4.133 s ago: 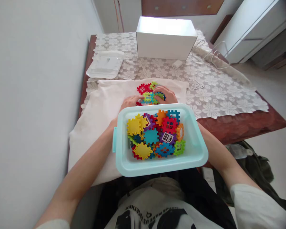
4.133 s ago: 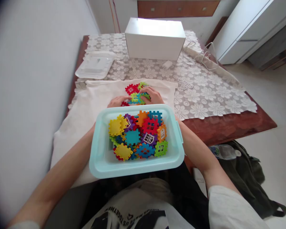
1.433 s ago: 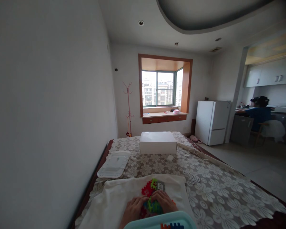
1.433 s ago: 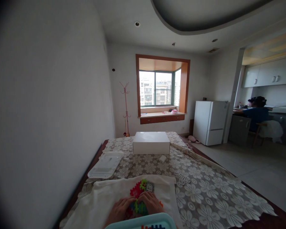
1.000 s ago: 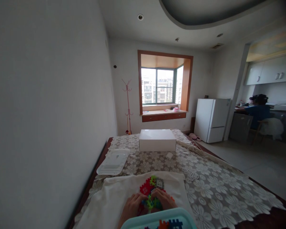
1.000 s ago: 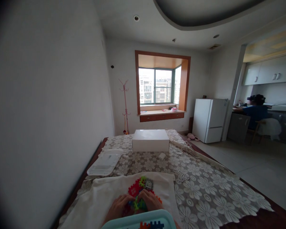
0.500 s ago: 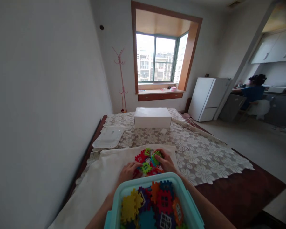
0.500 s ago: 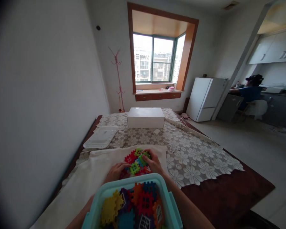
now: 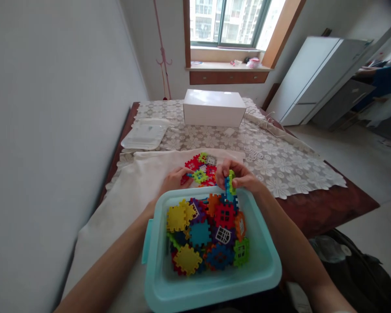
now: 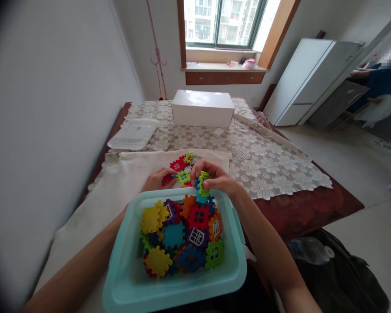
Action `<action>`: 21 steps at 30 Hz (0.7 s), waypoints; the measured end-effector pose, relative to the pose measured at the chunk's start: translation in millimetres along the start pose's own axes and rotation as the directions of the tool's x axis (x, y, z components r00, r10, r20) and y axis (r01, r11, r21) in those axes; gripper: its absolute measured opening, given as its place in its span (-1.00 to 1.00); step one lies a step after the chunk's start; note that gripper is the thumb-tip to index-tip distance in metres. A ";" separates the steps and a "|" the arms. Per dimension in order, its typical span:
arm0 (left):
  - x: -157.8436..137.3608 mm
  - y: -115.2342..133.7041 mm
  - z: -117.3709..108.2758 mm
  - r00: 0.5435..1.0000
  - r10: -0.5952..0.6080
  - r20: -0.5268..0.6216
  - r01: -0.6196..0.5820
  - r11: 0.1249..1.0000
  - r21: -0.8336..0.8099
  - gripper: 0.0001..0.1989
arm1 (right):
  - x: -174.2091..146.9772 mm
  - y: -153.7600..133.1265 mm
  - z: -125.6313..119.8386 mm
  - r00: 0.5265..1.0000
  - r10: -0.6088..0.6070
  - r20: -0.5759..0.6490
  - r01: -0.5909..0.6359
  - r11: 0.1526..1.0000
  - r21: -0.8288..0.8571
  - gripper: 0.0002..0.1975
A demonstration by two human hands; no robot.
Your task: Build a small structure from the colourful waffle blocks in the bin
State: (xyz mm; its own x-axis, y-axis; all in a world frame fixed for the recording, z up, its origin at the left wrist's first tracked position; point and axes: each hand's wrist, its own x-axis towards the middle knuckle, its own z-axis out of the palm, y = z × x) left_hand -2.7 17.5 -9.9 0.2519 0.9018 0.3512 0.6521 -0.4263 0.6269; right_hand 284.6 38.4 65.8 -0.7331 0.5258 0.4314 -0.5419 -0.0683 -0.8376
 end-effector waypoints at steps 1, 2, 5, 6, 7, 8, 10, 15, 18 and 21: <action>0.0 0.2 0.5 1.000 -0.001 -0.008 0.001 1.000 -0.009 -0.81 | 0.4 -3.4 -1.3 0.998 0.006 0.063 -0.004 1.000 -0.029 -0.80; -0.1 0.6 0.8 1.000 -0.003 -0.016 0.003 1.000 -0.011 -0.81 | 1.3 -6.9 -2.6 0.993 0.010 0.121 -0.002 0.998 -0.065 -0.82; -0.1 3.3 0.0 1.000 0.001 -0.018 -0.001 1.000 -0.012 -0.82 | 3.9 -15.2 -4.7 0.960 0.073 0.269 -0.016 0.978 -0.209 -0.78; 0.1 4.4 -0.6 1.000 0.001 -0.020 -0.001 1.000 -0.015 -0.82 | 4.2 -16.2 -4.8 0.951 0.102 0.292 -0.032 0.972 -0.233 -0.71; 0.3 5.3 -1.3 1.000 -0.001 -0.024 0.001 1.000 -0.021 -0.83 | 4.1 -15.8 -4.8 0.951 0.119 0.287 -0.052 0.972 -0.231 -0.62; 0.6 5.9 -1.9 0.999 -0.005 -0.033 0.004 1.000 -0.031 -0.83 | 3.7 -13.9 -5.2 0.962 0.115 0.248 -0.064 0.977 -0.202 -0.55; 1.2 6.4 -2.8 0.998 -0.015 -0.065 0.011 0.998 -0.059 -0.83 | 3.1 -5.7 -7.9 0.996 0.056 0.073 -0.046 0.990 -0.130 -0.53; 2.2 5.9 -3.0 0.991 -0.069 -0.114 0.054 0.990 -0.132 -0.82 | 3.7 32.3 -31.4 0.894 -0.063 -0.444 -0.236 0.774 -0.587 -0.62; 2.1 6.4 -2.6 0.989 -0.077 -0.125 0.056 0.985 -0.164 -0.79 | -0.3 57.9 -48.2 0.905 -0.131 -0.404 -0.359 0.272 -0.893 -0.43; 2.0 6.2 -1.4 0.995 -0.043 -0.090 0.027 0.985 -0.168 -0.68 | -6.3 76.2 -59.9 0.944 -0.026 -0.329 -0.328 0.034 -0.944 -0.24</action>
State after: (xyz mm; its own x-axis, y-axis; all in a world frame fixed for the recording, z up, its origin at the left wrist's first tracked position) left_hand 0.9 16.5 -4.4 0.1582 0.9091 0.3854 0.5297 -0.4075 0.7439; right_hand 272.5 80.7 -20.8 -0.5426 0.7770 0.3191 0.6101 0.6257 -0.4861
